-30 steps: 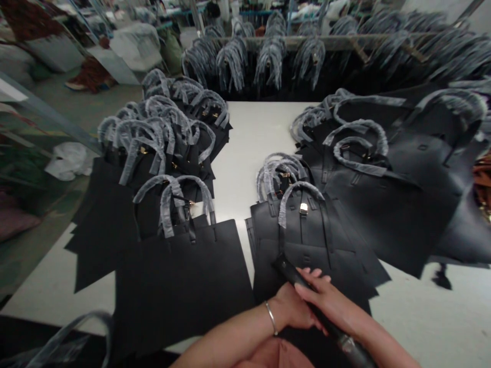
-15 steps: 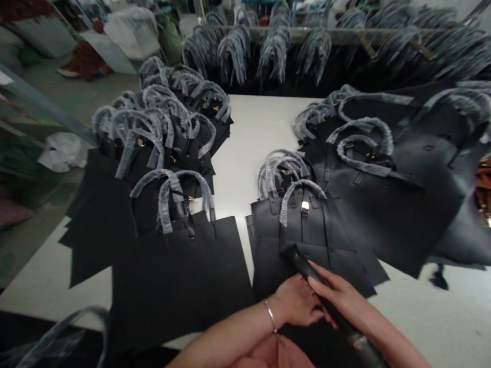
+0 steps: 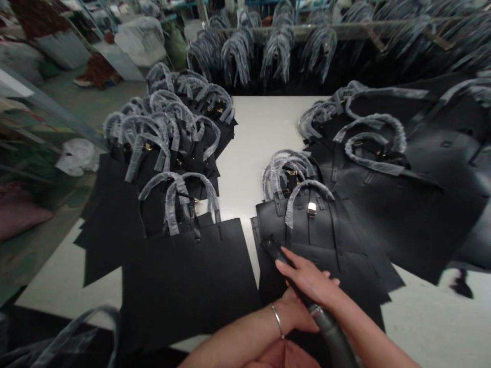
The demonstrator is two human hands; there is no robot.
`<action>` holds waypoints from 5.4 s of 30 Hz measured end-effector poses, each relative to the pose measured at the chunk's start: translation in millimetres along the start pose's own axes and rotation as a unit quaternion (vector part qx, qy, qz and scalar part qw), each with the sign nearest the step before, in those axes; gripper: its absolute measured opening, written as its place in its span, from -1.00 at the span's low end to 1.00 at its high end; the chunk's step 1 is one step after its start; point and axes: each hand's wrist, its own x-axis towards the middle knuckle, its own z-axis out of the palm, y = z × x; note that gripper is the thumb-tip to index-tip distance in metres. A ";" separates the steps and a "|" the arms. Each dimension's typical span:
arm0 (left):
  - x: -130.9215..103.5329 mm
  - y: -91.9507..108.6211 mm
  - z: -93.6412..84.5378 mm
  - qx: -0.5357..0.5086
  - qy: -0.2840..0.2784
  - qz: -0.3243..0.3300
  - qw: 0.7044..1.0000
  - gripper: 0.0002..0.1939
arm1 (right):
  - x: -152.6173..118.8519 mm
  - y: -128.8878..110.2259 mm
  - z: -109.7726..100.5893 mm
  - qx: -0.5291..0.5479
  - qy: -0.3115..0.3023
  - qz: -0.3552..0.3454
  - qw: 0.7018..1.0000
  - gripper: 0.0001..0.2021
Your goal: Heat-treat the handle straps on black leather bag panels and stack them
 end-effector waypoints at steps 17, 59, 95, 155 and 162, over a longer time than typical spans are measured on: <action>35.3 -40.3 -53.3 -0.036 0.128 -0.088 0.987 -0.64 | -62.9 52.8 -60.3 0.197 0.183 0.035 0.962 -0.14; -11.9 -36.6 -98.1 -0.722 0.172 -0.285 0.607 -0.70 | -101.9 75.2 -35.2 0.318 -0.012 -0.020 0.948 -0.23; -17.4 -7.0 -55.9 -0.578 0.277 -0.319 0.698 -0.66 | -110.1 82.7 -31.4 0.307 0.023 0.037 0.951 -0.15; 89.5 -30.5 -56.9 -0.196 0.129 -0.271 0.934 -0.53 | -100.1 148.2 -116.3 0.386 0.249 0.013 0.888 -0.69; 89.5 -30.4 -55.3 -0.103 0.090 -0.265 0.954 -0.53 | -78.2 135.0 -114.1 0.347 0.169 0.066 0.920 -0.57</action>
